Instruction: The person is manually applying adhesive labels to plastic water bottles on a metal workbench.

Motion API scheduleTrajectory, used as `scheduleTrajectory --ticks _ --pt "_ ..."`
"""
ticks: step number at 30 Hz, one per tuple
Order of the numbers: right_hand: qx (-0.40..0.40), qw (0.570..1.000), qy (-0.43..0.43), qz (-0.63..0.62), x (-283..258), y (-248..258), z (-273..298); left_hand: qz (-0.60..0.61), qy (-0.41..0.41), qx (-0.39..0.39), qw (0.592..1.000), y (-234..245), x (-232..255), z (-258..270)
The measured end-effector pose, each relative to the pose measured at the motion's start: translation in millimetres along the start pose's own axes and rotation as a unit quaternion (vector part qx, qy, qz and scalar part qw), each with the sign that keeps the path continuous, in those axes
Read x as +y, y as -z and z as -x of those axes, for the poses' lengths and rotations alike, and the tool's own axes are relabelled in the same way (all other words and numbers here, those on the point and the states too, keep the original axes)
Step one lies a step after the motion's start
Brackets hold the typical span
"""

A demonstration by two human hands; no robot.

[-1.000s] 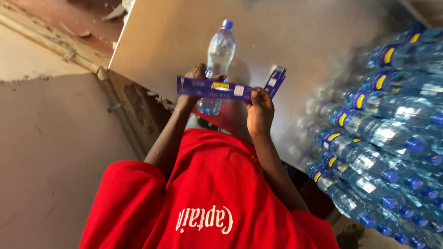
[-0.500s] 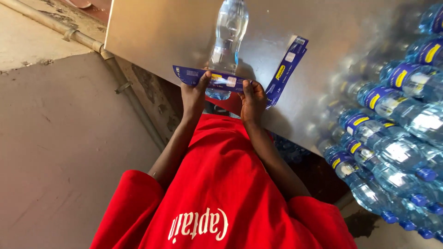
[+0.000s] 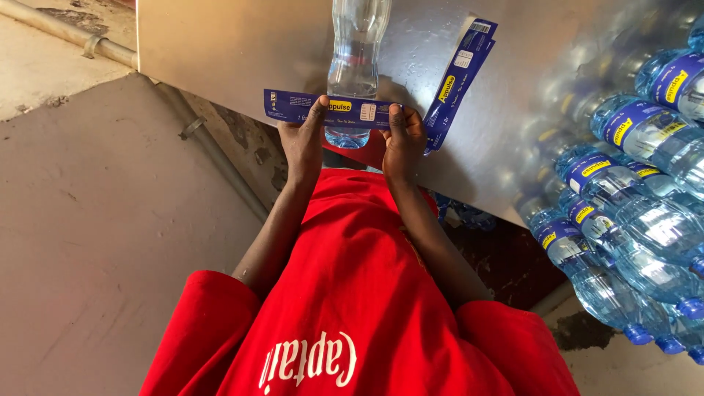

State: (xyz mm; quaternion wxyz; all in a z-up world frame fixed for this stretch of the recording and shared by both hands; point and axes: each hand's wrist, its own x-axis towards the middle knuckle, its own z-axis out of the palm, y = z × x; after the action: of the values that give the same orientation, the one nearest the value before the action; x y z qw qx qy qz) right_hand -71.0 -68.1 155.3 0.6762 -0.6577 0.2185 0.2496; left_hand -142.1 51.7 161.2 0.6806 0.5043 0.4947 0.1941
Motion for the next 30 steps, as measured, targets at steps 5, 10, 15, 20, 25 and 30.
scheduleTrajectory --ticks 5,10,15,20,25,30 --pt "-0.005 0.999 0.006 -0.032 8.9 4.4 -5.4 0.013 0.000 -0.012 1.000 2.6 -0.1 0.9" --pt "-0.009 0.999 0.007 -0.033 9.4 5.6 -6.5 0.012 0.007 0.008 1.000 -1.9 3.8 3.0" --pt "-0.009 1.000 0.012 0.002 25.2 11.8 -15.6 -0.003 -0.004 0.013 1.000 1.0 -18.7 -4.0" --pt "-0.005 0.998 0.049 0.025 46.0 -9.2 -19.7 -0.027 -0.048 0.029 0.998 -13.2 -6.1 -4.8" --pt "-0.026 0.994 0.076 0.078 56.8 -30.9 -5.6 0.027 -0.003 0.070 0.997 -1.1 -36.1 -19.6" --pt "-0.032 0.988 -0.040 0.148 48.5 -49.1 -17.6 0.137 0.087 0.084 0.983 -2.4 -20.7 -25.0"
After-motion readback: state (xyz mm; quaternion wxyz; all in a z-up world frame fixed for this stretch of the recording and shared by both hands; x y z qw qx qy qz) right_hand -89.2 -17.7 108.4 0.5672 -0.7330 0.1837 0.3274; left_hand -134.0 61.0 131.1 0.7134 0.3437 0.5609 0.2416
